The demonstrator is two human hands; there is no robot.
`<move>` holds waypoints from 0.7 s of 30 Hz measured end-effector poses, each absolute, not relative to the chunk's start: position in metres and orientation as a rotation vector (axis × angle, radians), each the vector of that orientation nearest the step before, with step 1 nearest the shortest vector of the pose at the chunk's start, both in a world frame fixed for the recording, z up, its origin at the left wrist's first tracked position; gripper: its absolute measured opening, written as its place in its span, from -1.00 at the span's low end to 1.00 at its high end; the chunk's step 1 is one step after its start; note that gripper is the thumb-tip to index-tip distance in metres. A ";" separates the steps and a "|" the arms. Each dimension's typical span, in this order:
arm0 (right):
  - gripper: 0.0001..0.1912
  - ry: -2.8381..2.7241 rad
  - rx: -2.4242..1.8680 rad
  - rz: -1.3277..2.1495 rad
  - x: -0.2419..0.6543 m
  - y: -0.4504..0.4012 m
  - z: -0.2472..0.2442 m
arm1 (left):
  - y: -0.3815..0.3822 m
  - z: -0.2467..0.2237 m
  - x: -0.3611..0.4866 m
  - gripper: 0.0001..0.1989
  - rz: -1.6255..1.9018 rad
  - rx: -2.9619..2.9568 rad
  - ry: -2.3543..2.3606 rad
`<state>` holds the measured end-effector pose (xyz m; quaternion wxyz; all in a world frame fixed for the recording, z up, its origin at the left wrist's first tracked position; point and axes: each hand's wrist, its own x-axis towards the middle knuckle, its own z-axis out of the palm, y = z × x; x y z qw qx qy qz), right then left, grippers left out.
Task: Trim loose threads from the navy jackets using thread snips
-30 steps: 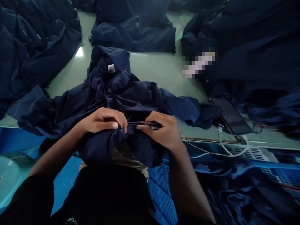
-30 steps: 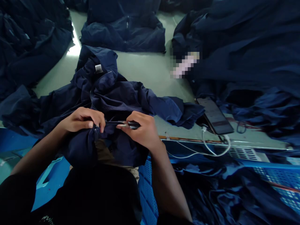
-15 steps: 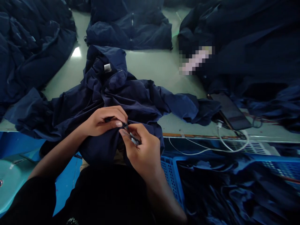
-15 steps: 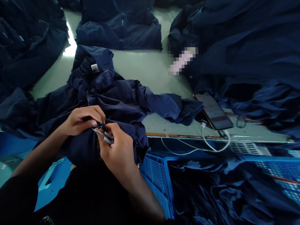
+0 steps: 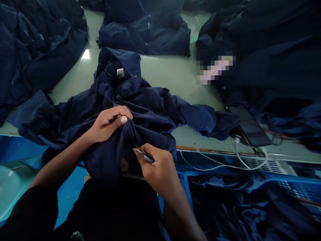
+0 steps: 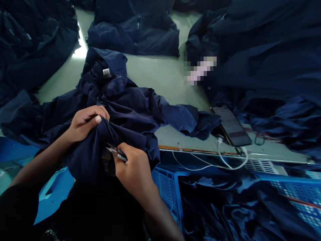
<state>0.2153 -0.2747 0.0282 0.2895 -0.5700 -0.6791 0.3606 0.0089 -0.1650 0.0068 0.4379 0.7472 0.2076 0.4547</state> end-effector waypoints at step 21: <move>-0.85 -1.703 -1.399 0.432 0.200 -0.275 -0.020 | -0.163 0.015 0.002 -0.71 1.433 1.488 0.698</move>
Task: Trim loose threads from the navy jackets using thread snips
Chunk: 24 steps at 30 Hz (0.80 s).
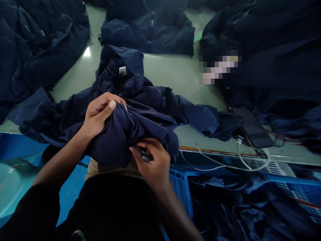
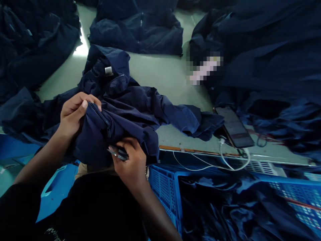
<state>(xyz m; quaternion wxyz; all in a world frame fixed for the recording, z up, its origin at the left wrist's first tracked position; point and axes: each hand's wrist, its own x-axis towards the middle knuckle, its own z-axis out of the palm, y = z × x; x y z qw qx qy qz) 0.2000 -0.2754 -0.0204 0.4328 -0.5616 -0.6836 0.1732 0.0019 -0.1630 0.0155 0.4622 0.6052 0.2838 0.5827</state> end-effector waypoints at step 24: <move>-0.86 -1.579 -1.824 -0.128 0.243 -0.227 0.009 | -0.166 0.021 -0.005 -0.76 1.017 1.230 0.479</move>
